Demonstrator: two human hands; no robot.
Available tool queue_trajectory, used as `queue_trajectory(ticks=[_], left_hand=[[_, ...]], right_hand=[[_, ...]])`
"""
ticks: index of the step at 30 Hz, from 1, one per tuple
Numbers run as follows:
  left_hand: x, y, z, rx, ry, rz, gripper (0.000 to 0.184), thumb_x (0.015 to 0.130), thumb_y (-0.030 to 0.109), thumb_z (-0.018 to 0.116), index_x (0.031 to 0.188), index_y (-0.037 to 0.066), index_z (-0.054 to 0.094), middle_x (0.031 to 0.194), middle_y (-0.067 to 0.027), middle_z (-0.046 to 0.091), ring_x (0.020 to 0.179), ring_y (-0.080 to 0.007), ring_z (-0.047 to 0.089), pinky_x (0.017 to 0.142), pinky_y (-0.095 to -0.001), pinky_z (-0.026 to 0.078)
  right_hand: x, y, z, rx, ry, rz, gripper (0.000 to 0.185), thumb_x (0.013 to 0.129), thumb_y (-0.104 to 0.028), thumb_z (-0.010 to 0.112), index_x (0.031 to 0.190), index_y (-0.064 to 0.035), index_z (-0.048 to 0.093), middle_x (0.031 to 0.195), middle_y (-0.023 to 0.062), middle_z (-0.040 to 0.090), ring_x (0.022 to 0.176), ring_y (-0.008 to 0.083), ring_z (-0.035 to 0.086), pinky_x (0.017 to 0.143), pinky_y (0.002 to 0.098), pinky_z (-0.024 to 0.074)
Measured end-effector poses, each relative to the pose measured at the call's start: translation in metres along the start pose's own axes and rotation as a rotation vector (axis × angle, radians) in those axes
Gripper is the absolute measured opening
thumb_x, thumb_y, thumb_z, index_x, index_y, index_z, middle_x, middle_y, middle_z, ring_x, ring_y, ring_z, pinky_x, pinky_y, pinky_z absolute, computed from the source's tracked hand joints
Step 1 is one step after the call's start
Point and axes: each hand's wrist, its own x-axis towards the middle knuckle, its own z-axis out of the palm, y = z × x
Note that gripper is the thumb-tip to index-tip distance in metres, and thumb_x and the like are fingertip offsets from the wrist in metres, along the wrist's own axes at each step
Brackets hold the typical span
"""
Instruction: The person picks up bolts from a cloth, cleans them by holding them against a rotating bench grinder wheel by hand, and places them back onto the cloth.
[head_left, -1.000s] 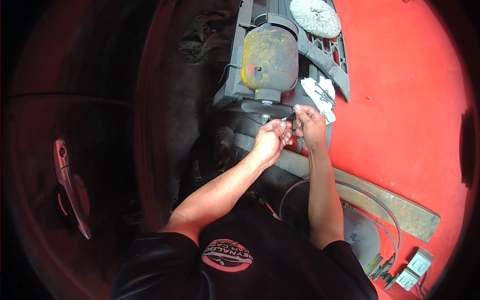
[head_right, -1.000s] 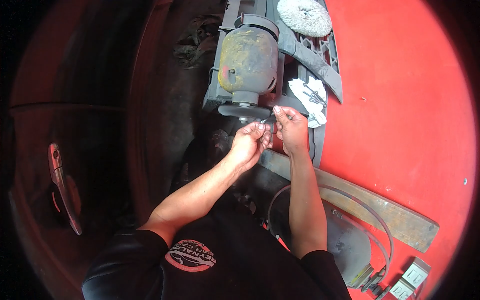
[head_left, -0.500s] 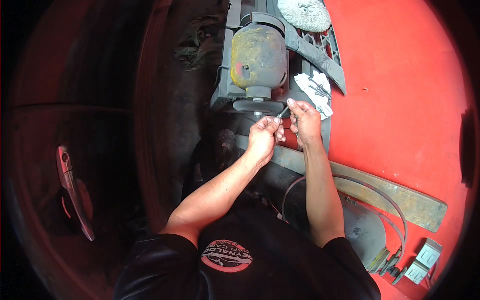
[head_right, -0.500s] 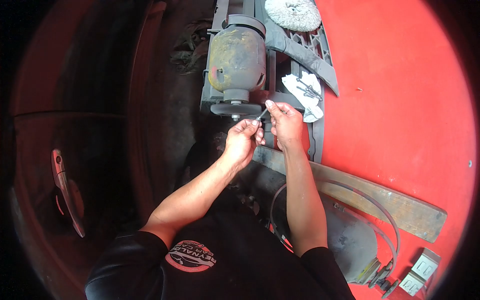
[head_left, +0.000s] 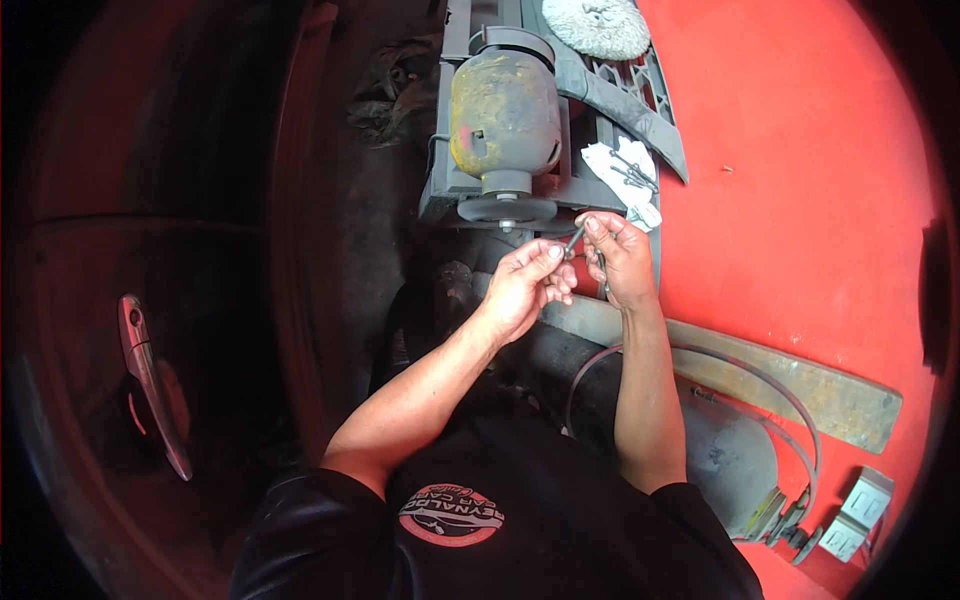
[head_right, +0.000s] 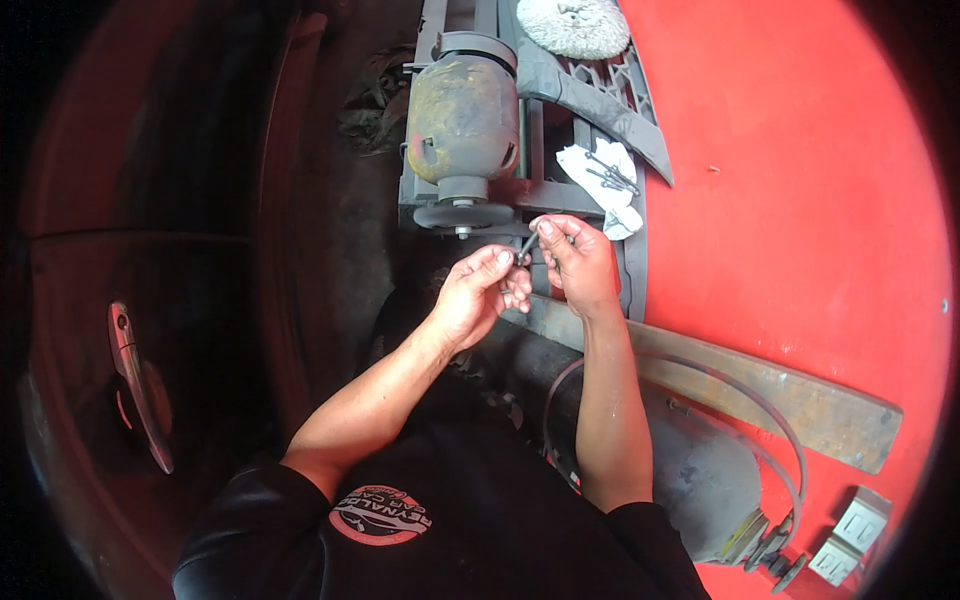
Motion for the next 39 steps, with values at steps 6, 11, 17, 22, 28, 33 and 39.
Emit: queue_trajectory(ticks=[6, 11, 17, 22, 28, 33, 39], left_hand=[[-0.004, -0.011, 0.005, 0.578, -0.016, 0.029, 0.021, 0.098, 0.019, 0.052, 0.094, 0.0, 0.059, 0.071, -0.0043, 0.059, 0.061, -0.0106, 0.054, 0.058, -0.026, 0.048], [-0.002, -0.019, -0.005, 0.762, 0.201, 0.081, 0.024, 0.1, 0.017, 0.044, 0.085, 0.002, 0.055, 0.065, -0.0011, 0.053, 0.054, -0.0101, 0.048, 0.051, -0.0249, 0.04], [0.015, -0.02, -0.011, 0.593, 0.23, 0.131, 0.027, 0.101, 0.019, 0.042, 0.083, 0.003, 0.055, 0.062, -0.0007, 0.051, 0.051, -0.0098, 0.045, 0.048, -0.0255, 0.039], [0.01, -0.026, -0.013, 0.565, 0.201, 0.208, 0.025, 0.101, 0.017, 0.041, 0.088, 0.001, 0.055, 0.065, -0.0022, 0.05, 0.057, -0.0116, 0.046, 0.053, -0.0273, 0.041], [-0.021, -0.005, 0.045, 1.496, 0.097, 0.438, 0.021, 0.095, 0.02, 0.056, 0.096, 0.0, 0.061, 0.065, -0.0027, 0.057, 0.058, -0.0109, 0.053, 0.055, -0.0272, 0.043], [0.044, -0.013, 0.134, 1.925, -0.28, 0.558, 0.02, 0.09, 0.018, 0.057, 0.088, -0.002, 0.059, 0.081, -0.0245, 0.062, 0.077, -0.0409, 0.062, 0.066, -0.0437, 0.049], [0.215, -0.07, 0.148, 2.492, -0.401, 0.225, 0.028, 0.089, 0.025, 0.054, 0.096, -0.001, 0.063, 0.097, -0.0246, 0.065, 0.096, -0.0389, 0.062, 0.082, -0.0461, 0.05]], right_hand=[[-0.019, 0.014, -0.006, 0.073, -0.016, 0.032, 0.025, 0.093, -0.023, 0.061, 0.106, -0.0015, 0.064, 0.076, -0.0014, 0.053, 0.06, 0.0036, 0.046, 0.041, 0.017, 0.0318], [-0.028, 0.033, 0.007, 0.046, 0.021, 0.2, 0.024, 0.091, -0.018, 0.063, 0.108, -0.0004, 0.065, 0.069, -0.001, 0.055, 0.052, 0.0028, 0.043, 0.04, 0.0182, 0.0301], [-0.008, 0.026, 0.024, -0.021, 0.059, 0.171, 0.017, 0.089, -0.013, 0.064, 0.097, 0.0029, 0.065, 0.065, 0.0025, 0.059, 0.046, 0.0061, 0.051, 0.037, 0.0209, 0.0338], [-0.007, 0.028, 0.02, -0.007, -0.003, 0.151, 0.016, 0.088, -0.01, 0.064, 0.094, 0.0052, 0.064, 0.066, 0.0058, 0.061, 0.047, 0.0118, 0.057, 0.036, 0.0258, 0.0411], [-0.063, 0.042, -0.006, 0.503, 0.169, 0.196, 0.026, 0.091, -0.028, 0.063, 0.099, -0.0033, 0.063, 0.07, -0.0026, 0.051, 0.056, 0.0053, 0.045, 0.04, 0.0186, 0.0301], [-0.103, 0.149, -0.022, 1.143, 0.186, 0.437, 0.032, 0.094, -0.038, 0.053, 0.093, -0.0064, 0.059, 0.077, 0.0031, 0.055, 0.059, 0.0116, 0.048, 0.039, 0.0198, 0.0295], [-0.147, 0.179, 0.014, 1.237, 0.084, 0.408, 0.03, 0.093, -0.034, 0.053, 0.098, -0.0046, 0.058, 0.082, 0.0044, 0.055, 0.065, 0.012, 0.052, 0.043, 0.0204, 0.0341]])
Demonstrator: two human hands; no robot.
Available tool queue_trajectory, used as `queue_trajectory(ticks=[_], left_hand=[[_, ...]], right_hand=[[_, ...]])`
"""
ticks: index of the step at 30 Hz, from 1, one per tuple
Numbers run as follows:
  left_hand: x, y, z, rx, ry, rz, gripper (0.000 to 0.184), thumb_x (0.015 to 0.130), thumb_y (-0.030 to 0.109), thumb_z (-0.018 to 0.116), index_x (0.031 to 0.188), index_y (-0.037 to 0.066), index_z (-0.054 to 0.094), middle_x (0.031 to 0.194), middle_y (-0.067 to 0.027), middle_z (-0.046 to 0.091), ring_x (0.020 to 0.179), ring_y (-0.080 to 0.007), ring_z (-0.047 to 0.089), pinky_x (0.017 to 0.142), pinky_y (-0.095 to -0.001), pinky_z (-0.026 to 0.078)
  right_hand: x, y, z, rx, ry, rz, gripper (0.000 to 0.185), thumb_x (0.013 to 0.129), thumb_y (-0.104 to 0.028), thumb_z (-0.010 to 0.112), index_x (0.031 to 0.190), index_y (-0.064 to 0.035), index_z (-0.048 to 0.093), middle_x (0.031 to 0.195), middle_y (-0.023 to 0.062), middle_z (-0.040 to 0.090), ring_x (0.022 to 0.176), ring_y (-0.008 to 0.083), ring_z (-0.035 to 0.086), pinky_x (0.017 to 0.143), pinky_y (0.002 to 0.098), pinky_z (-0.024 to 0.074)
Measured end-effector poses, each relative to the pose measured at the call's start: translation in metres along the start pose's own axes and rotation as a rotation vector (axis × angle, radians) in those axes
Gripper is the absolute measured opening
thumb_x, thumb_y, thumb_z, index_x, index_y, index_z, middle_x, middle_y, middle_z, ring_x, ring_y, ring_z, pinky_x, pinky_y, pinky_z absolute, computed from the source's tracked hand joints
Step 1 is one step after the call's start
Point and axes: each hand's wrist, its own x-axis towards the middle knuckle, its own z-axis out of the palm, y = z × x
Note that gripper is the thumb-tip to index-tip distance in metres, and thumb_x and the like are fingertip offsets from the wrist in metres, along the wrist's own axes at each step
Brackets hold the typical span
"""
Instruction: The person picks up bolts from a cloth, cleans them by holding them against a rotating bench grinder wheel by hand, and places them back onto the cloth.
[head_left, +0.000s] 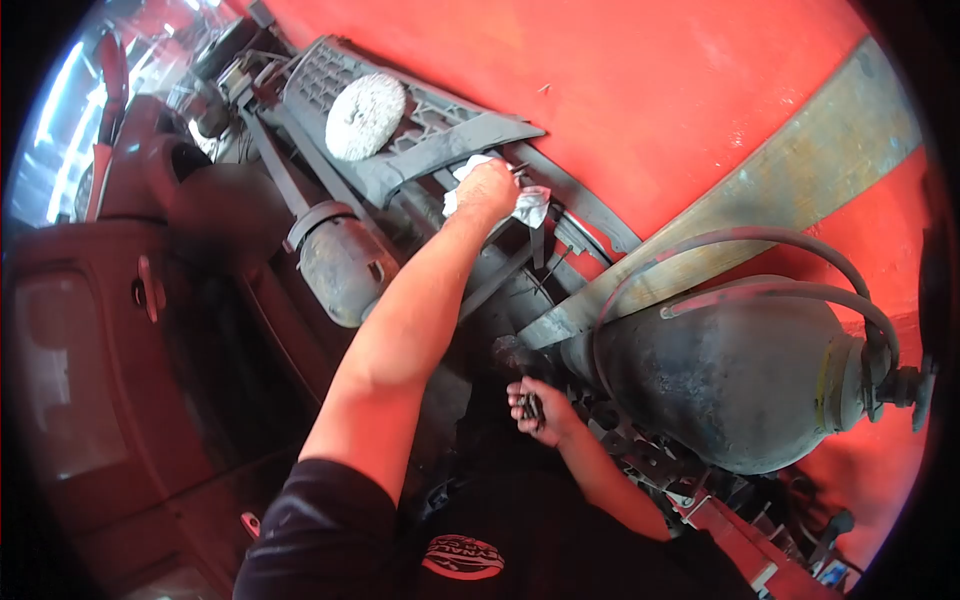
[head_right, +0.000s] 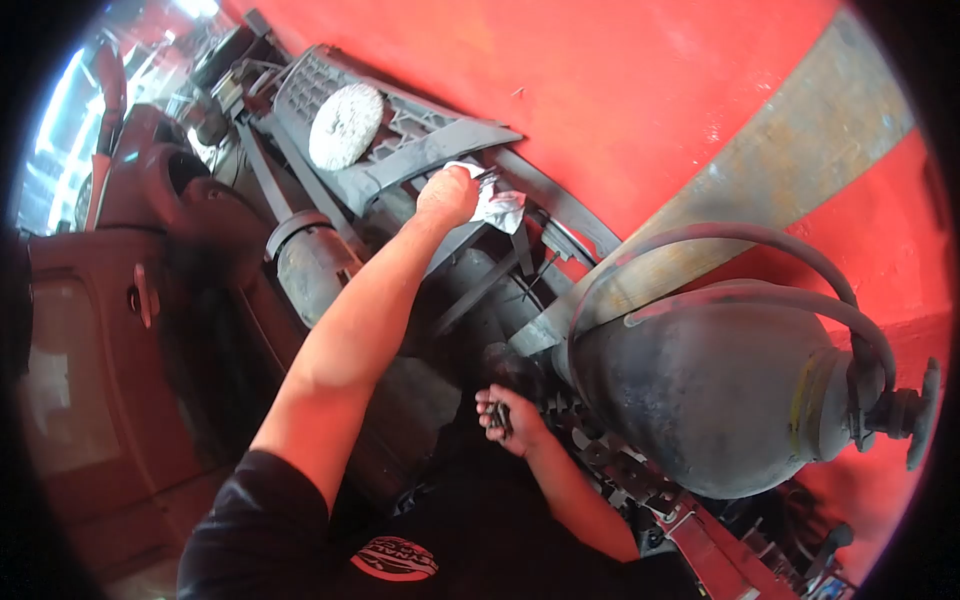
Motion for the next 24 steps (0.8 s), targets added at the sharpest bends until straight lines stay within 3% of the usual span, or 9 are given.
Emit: queue_trajectory(ticks=[3, 4, 13, 15, 20, 24], left_hand=[[0.042, -0.018, 0.028, 0.153, -0.066, -0.187, 0.028, 0.087, 0.023, 0.054, 0.103, 0.002, 0.064, 0.108, -0.0202, 0.065, 0.104, -0.0334, 0.063, 0.088, -0.0429, 0.051], [0.054, -0.024, 0.034, 0.158, -0.09, -0.258, 0.026, 0.086, 0.016, 0.055, 0.107, 0.008, 0.068, 0.115, -0.014, 0.065, 0.109, -0.0283, 0.062, 0.088, -0.0411, 0.051], [0.079, -0.043, 0.037, 0.315, -0.122, -0.181, 0.031, 0.087, 0.027, 0.056, 0.109, 0.007, 0.065, 0.112, -0.0158, 0.065, 0.107, -0.0299, 0.063, 0.088, -0.0418, 0.051], [0.075, -0.047, 0.017, 0.316, 0.046, -0.114, 0.035, 0.083, 0.031, 0.065, 0.105, 0.004, 0.066, 0.109, -0.0177, 0.066, 0.103, -0.0303, 0.064, 0.087, -0.0415, 0.052], [-0.01, 0.004, -0.065, -0.007, 0.217, 0.006, 0.036, 0.079, 0.027, 0.07, 0.104, 0.001, 0.065, 0.098, -0.0238, 0.065, 0.097, -0.0349, 0.064, 0.081, -0.0436, 0.051], [-0.165, 0.04, -0.045, -0.27, 0.195, 0.178, 0.028, 0.077, 0.011, 0.07, 0.103, 0.004, 0.067, 0.093, -0.0197, 0.065, 0.09, -0.0336, 0.063, 0.078, -0.0397, 0.051]], right_hand=[[-0.017, 0.011, -0.006, -0.016, 0.014, -0.049, 0.025, 0.094, -0.028, 0.052, 0.102, -0.0047, 0.058, 0.084, 0.0048, 0.056, 0.066, 0.0125, 0.053, 0.045, 0.0213, 0.0363], [-0.022, 0.014, -0.011, -0.003, 0.015, -0.061, 0.025, 0.094, -0.028, 0.052, 0.102, -0.0047, 0.058, 0.084, 0.0048, 0.056, 0.066, 0.0125, 0.053, 0.045, 0.0213, 0.0363], [-0.044, 0.01, -0.031, 0.117, 0.059, -0.156, 0.027, 0.094, -0.027, 0.049, 0.107, -0.0061, 0.059, 0.093, 0.0085, 0.062, 0.073, 0.0171, 0.058, 0.047, 0.0255, 0.0401], [-0.041, -0.001, -0.025, 0.075, 0.039, -0.18, 0.029, 0.094, -0.03, 0.049, 0.107, -0.0055, 0.059, 0.093, 0.0085, 0.062, 0.073, 0.0174, 0.058, 0.048, 0.025, 0.0401], [-0.016, -0.036, 0.003, 0.021, -0.113, -0.189, 0.041, 0.095, -0.04, 0.043, 0.113, -0.0045, 0.056, 0.1, 0.0131, 0.064, 0.075, 0.0218, 0.061, 0.046, 0.0251, 0.0404], [-0.005, -0.071, 0.041, -0.063, -0.24, -0.172, 0.046, 0.096, -0.045, 0.041, 0.112, -0.0049, 0.057, 0.1, 0.0145, 0.066, 0.076, 0.0241, 0.064, 0.041, 0.0251, 0.039]])
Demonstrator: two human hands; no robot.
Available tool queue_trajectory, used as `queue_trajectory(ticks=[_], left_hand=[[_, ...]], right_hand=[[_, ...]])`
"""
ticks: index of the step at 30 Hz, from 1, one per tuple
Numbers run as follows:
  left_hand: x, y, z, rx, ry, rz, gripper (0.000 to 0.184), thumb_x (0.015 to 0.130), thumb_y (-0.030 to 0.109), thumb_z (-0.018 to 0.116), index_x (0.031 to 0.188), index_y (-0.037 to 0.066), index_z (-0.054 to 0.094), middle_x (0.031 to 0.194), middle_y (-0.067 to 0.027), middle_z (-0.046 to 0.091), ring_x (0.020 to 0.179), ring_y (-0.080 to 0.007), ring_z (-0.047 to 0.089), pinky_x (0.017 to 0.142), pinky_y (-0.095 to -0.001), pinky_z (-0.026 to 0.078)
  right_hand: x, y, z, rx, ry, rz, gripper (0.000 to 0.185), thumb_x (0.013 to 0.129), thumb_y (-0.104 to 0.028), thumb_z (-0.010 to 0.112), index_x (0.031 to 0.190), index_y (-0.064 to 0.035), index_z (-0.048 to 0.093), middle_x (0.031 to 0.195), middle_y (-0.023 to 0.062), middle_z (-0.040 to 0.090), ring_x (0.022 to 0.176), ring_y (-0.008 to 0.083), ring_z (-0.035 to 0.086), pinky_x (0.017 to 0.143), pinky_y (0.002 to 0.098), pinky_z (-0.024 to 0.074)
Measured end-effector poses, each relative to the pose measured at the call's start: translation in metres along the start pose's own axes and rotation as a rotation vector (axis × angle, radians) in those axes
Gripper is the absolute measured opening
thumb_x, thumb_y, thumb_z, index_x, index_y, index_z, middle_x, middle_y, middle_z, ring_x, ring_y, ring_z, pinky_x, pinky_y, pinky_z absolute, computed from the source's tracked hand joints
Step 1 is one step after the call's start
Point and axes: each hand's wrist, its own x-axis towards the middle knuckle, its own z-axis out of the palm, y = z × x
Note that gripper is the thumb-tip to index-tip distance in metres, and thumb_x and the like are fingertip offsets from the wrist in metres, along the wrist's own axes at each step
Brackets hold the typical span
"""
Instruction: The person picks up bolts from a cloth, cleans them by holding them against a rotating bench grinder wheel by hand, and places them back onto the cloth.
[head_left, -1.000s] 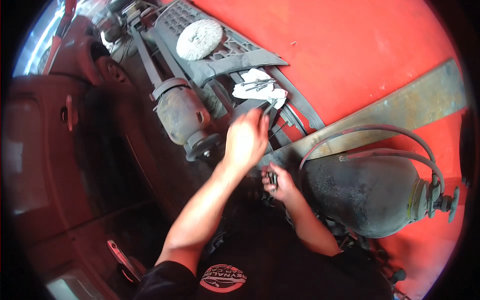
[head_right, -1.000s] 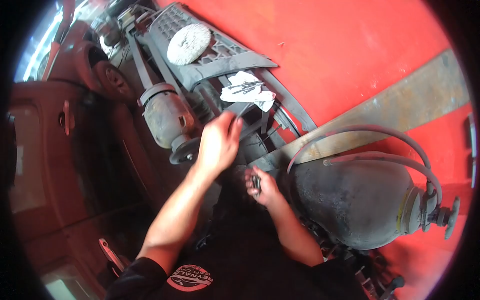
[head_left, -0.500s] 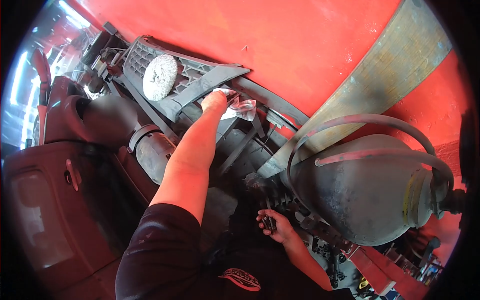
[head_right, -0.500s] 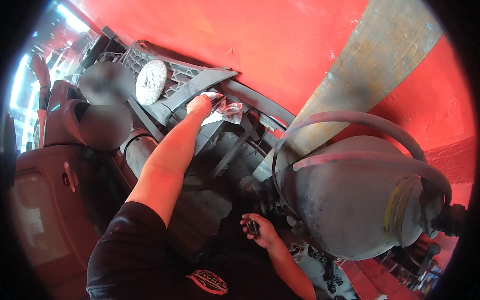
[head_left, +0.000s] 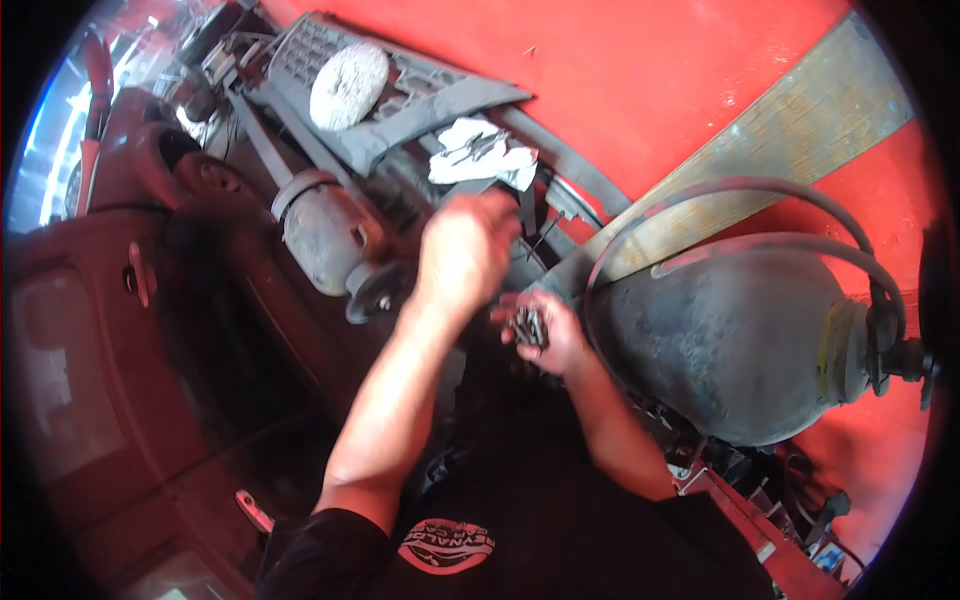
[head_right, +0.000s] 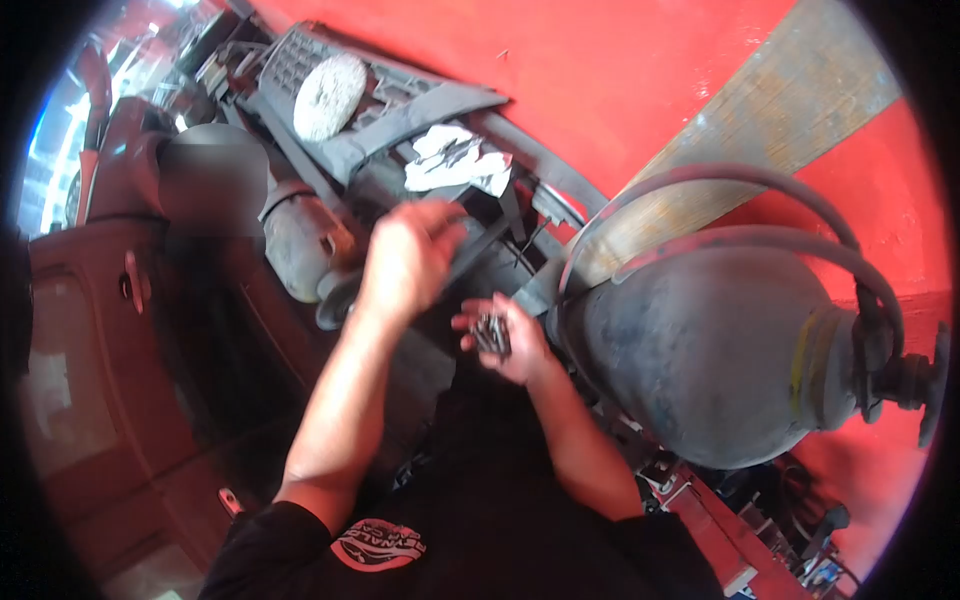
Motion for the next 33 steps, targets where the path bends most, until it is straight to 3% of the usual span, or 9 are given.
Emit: queue_trajectory(ticks=[1, 4, 12, 17, 22, 27, 29, 31, 33], left_hand=[[-0.035, -0.004, 0.01, 0.006, 0.014, 0.085, 0.028, 0.075, 0.008, 0.07, 0.103, 0.005, 0.067, 0.092, -0.0169, 0.064, 0.088, -0.0327, 0.062, 0.078, -0.0388, 0.051], [-0.1, -0.021, 0.02, -0.079, -0.076, -0.016, 0.031, 0.072, 0.006, 0.07, 0.103, 0.007, 0.068, 0.089, -0.0084, 0.059, 0.091, -0.0275, 0.054, 0.079, -0.0372, 0.049], [-0.157, -0.048, -0.002, 0.049, -0.052, -0.071, 0.031, 0.069, 0.007, 0.073, 0.1, 0.006, 0.068, 0.092, -0.0079, 0.059, 0.091, -0.0275, 0.054, 0.078, -0.0374, 0.049], [-0.171, -0.053, 0.0, 0.089, 0.063, 0.159, 0.031, 0.068, 0.005, 0.073, 0.098, 0.008, 0.068, 0.094, -0.0057, 0.061, 0.088, -0.0259, 0.056, 0.076, -0.038, 0.049], [-0.17, -0.065, -0.001, -0.021, 0.057, 0.217, 0.027, 0.068, 0.004, 0.072, 0.094, 0.005, 0.066, 0.092, -0.0071, 0.061, 0.087, -0.0263, 0.056, 0.076, -0.0382, 0.049], [-0.168, -0.071, -0.004, -0.141, 0.082, 0.104, 0.027, 0.067, 0.0, 0.068, 0.093, 0.003, 0.064, 0.093, -0.0105, 0.059, 0.092, -0.029, 0.054, 0.076, -0.0373, 0.05], [-0.169, -0.07, -0.006, -0.139, 0.158, 0.088, 0.023, 0.072, 0.0, 0.067, 0.094, 0.003, 0.061, 0.09, -0.0084, 0.061, 0.084, -0.0232, 0.058, 0.072, -0.0334, 0.05], [-0.171, -0.071, 0.001, -0.638, 0.198, -0.541, 0.016, 0.08, 0.001, 0.066, 0.093, 0.002, 0.057, 0.086, -0.0068, 0.063, 0.074, -0.0152, 0.059, 0.066, -0.0287, 0.05], [-0.17, -0.088, 0.031, -0.877, 0.341, -0.505, 0.011, 0.085, 0.003, 0.065, 0.09, 0.001, 0.055, 0.081, -0.0069, 0.064, 0.068, -0.0108, 0.059, 0.061, -0.0255, 0.049]], right_hand=[[0.003, -0.003, 0.005, 0.012, -0.056, 0.006, 0.047, 0.096, -0.046, 0.041, 0.112, -0.0051, 0.057, 0.099, 0.0136, 0.066, 0.075, 0.0237, 0.064, 0.04, 0.0249, 0.0384], [0.008, -0.014, 0.027, -0.061, -0.047, 0.079, 0.05, 0.095, -0.049, 0.042, 0.113, -0.005, 0.058, 0.092, 0.0076, 0.067, 0.066, 0.0176, 0.064, 0.036, 0.0231, 0.0376], [0.022, 0.022, 0.055, -0.418, -0.05, 0.262, 0.059, 0.094, -0.054, 0.042, 0.116, -0.0015, 0.056, 0.085, 0.0041, 0.064, 0.059, 0.0101, 0.059, 0.034, 0.0213, 0.0368], [0.023, 0.031, 0.065, -0.408, -0.062, 0.302, 0.059, 0.094, -0.054, 0.041, 0.116, -0.0018, 0.057, 0.082, 0.0032, 0.063, 0.057, 0.01, 0.057, 0.035, 0.0232, 0.0391], [0.024, 0.032, 0.063, -0.326, -0.1, 0.342, 0.057, 0.094, -0.054, 0.04, 0.11, -0.0035, 0.059, 0.08, 0.0028, 0.063, 0.052, 0.0118, 0.056, 0.034, 0.025, 0.0403], [0.024, 0.034, 0.063, -0.354, -0.063, 0.311, 0.05, 0.095, -0.051, 0.041, 0.107, -0.0064, 0.061, 0.084, 0.0035, 0.064, 0.059, 0.0106, 0.058, 0.036, 0.0236, 0.0403], [0.021, 0.033, 0.068, -0.344, -0.06, 0.283, 0.043, 0.097, -0.044, 0.044, 0.106, -0.0053, 0.061, 0.086, 0.0042, 0.064, 0.063, 0.0102, 0.058, 0.037, 0.0219, 0.0388], [0.021, 0.035, 0.068, -0.505, 0.036, 0.078, 0.035, 0.097, -0.035, 0.049, 0.106, -0.0032, 0.061, 0.084, 0.0046, 0.062, 0.062, 0.01, 0.056, 0.038, 0.0204, 0.0368], [0.024, 0.038, 0.066, -0.467, 0.045, 0.017, 0.026, 0.096, -0.025, 0.055, 0.107, -0.0014, 0.06, 0.081, 0.0045, 0.061, 0.061, 0.0089, 0.054, 0.038, 0.0191, 0.0356]])
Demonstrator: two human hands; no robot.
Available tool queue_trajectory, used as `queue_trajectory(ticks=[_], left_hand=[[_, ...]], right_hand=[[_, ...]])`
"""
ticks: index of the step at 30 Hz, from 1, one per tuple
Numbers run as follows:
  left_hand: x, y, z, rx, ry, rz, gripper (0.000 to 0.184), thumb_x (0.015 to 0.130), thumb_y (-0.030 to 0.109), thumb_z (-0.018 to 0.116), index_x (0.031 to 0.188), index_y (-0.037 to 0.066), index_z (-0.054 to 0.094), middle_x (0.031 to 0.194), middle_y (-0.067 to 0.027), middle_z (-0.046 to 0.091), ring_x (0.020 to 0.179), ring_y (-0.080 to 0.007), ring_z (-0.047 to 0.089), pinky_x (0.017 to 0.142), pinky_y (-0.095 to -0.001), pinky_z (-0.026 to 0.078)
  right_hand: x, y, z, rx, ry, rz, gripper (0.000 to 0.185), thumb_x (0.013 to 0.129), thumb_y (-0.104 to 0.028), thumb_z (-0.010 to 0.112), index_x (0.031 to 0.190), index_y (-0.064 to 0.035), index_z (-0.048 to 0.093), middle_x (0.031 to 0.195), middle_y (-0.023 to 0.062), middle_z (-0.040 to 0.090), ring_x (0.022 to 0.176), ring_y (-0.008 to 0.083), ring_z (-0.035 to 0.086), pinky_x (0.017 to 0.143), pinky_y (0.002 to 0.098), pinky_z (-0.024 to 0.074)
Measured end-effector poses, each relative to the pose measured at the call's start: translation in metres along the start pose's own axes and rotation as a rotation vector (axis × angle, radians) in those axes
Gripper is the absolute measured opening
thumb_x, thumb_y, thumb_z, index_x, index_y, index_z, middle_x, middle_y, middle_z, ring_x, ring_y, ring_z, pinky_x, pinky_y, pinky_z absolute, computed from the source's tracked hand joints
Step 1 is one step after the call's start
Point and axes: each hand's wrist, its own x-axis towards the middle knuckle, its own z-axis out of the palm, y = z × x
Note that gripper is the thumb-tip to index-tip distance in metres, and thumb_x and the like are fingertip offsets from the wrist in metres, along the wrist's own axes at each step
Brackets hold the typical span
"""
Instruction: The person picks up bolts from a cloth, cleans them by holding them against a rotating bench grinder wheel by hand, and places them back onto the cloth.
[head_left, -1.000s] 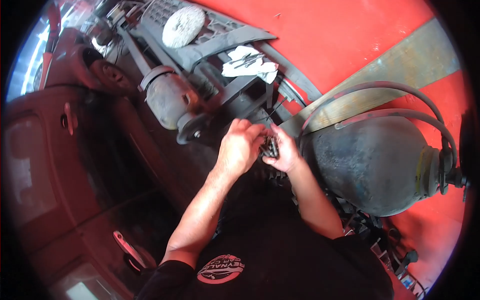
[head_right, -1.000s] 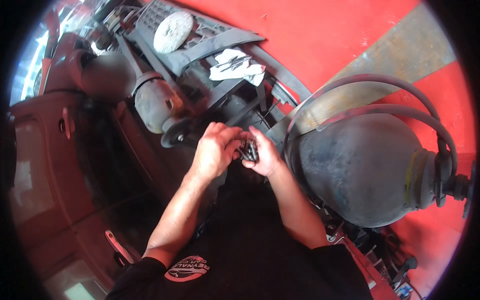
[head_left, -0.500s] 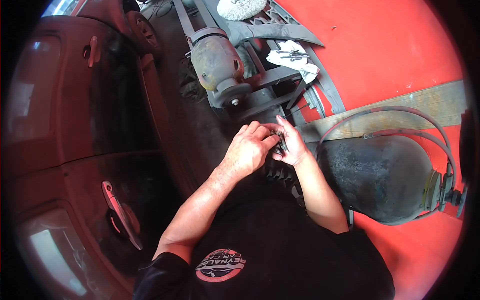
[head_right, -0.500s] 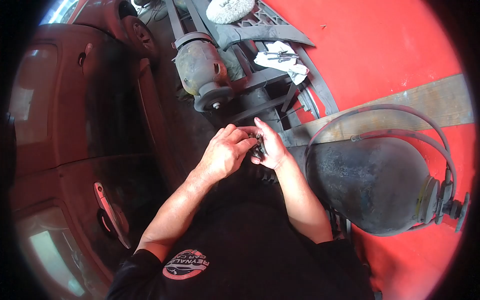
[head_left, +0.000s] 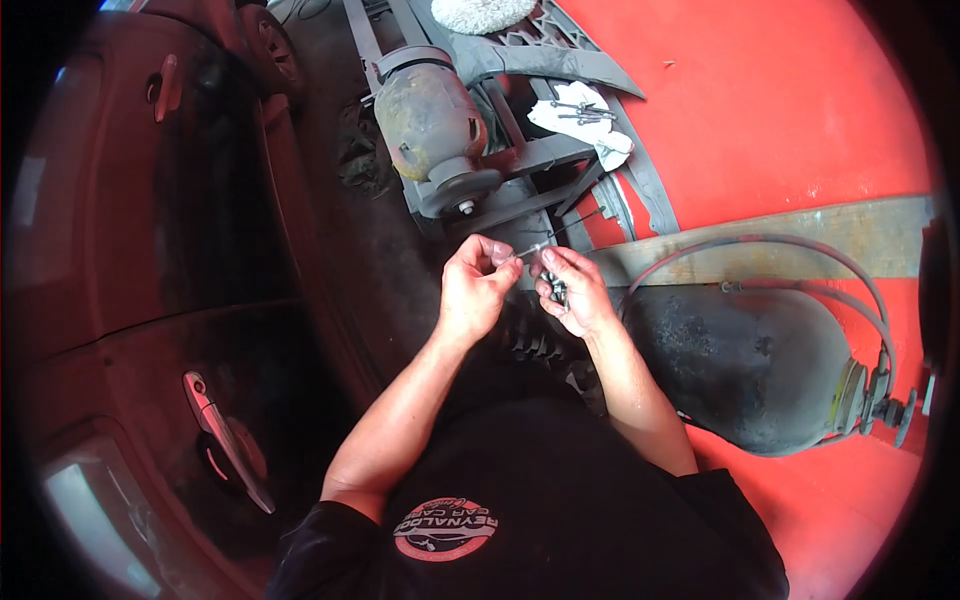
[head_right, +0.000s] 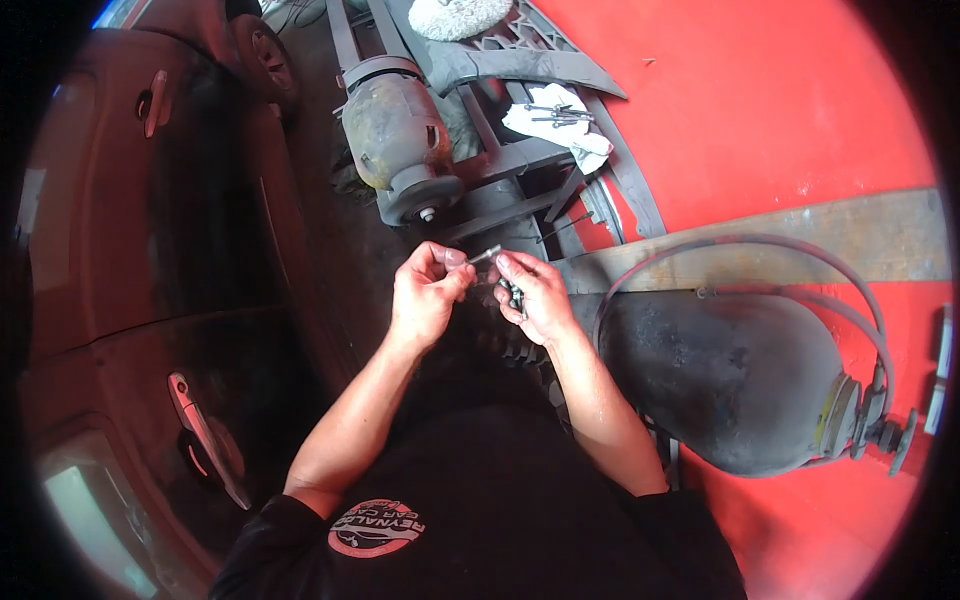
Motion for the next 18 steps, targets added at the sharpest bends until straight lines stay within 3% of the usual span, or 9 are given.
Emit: queue_trajectory(ticks=[2, 7, 9, 12, 13, 16, 18], left_hand=[[0.0, -0.008, 0.011, -0.524, 0.038, -0.194, 0.01, 0.086, 0.001, 0.065, 0.089, 0.002, 0.056, 0.079, -0.009, 0.064, 0.068, -0.0131, 0.06, 0.059, -0.0258, 0.048], [0.009, -0.016, 0.023, -0.796, 0.12, -0.237, 0.009, 0.087, 0.001, 0.064, 0.092, -0.001, 0.056, 0.078, -0.0094, 0.065, 0.066, -0.0138, 0.06, 0.057, -0.0251, 0.047], [0.016, -0.014, 0.021, -0.761, 0.102, -0.298, 0.013, 0.088, 0.002, 0.063, 0.098, -0.002, 0.056, 0.078, -0.0088, 0.065, 0.066, -0.0127, 0.06, 0.056, -0.0249, 0.047], [0.024, -0.023, 0.022, -0.445, 0.021, -0.326, 0.014, 0.094, 0.012, 0.057, 0.088, 0.0, 0.06, 0.071, -0.0047, 0.063, 0.06, -0.0091, 0.055, 0.053, -0.0236, 0.044], [0.026, -0.021, 0.024, -0.295, 0.062, -0.273, 0.024, 0.096, 0.017, 0.054, 0.079, 0.002, 0.06, 0.065, -0.0028, 0.06, 0.056, -0.0087, 0.051, 0.051, -0.0252, 0.042], [0.036, -0.025, 0.025, -0.064, 0.176, -0.247, 0.027, 0.096, 0.019, 0.055, 0.076, 0.002, 0.058, 0.06, -0.0026, 0.057, 0.054, -0.0094, 0.049, 0.051, -0.0279, 0.04], [0.042, -0.031, 0.03, -0.084, 0.236, -0.247, 0.029, 0.095, 0.021, 0.056, 0.073, 0.002, 0.058, 0.057, -0.0032, 0.055, 0.053, -0.0103, 0.047, 0.051, -0.0298, 0.039]], right_hand=[[0.005, 0.001, 0.004, -0.12, 0.054, -0.115, 0.025, 0.094, -0.021, 0.058, 0.11, -0.0017, 0.06, 0.08, 0.0033, 0.06, 0.059, 0.0072, 0.052, 0.039, 0.0183, 0.0352], [0.025, -0.014, 0.012, -0.372, 0.102, -0.118, 0.024, 0.092, -0.02, 0.063, 0.107, -0.0014, 0.063, 0.074, 0.002, 0.06, 0.058, 0.0053, 0.05, 0.04, 0.0176, 0.0327], [0.033, -0.021, 0.014, -0.471, 0.084, -0.104, 0.023, 0.091, -0.02, 0.064, 0.103, -0.001, 0.064, 0.07, 0.0005, 0.057, 0.054, 0.0048, 0.047, 0.04, 0.0177, 0.0319], [0.049, -0.023, 0.013, -0.543, 0.137, -0.089, 0.022, 0.09, -0.02, 0.065, 0.102, -0.0011, 0.065, 0.066, -0.0009, 0.053, 0.051, 0.0043, 0.045, 0.04, 0.0176, 0.0313], [0.053, -0.023, 0.016, -0.598, 0.177, -0.059, 0.022, 0.09, -0.02, 0.065, 0.101, -0.0011, 0.065, 0.065, -0.0019, 0.051, 0.051, 0.0039, 0.044, 0.039, 0.018, 0.0305], [0.066, -0.027, 0.022, -0.691, 0.223, -0.026, 0.022, 0.09, -0.02, 0.065, 0.101, -0.0009, 0.065, 0.065, -0.0019, 0.052, 0.051, 0.0039, 0.043, 0.039, 0.019, 0.0299], [0.075, -0.031, 0.024, -0.688, 0.227, 0.018, 0.021, 0.09, -0.019, 0.065, 0.101, -0.0007, 0.065, 0.065, -0.002, 0.052, 0.05, 0.0039, 0.042, 0.039, 0.0195, 0.0297]])
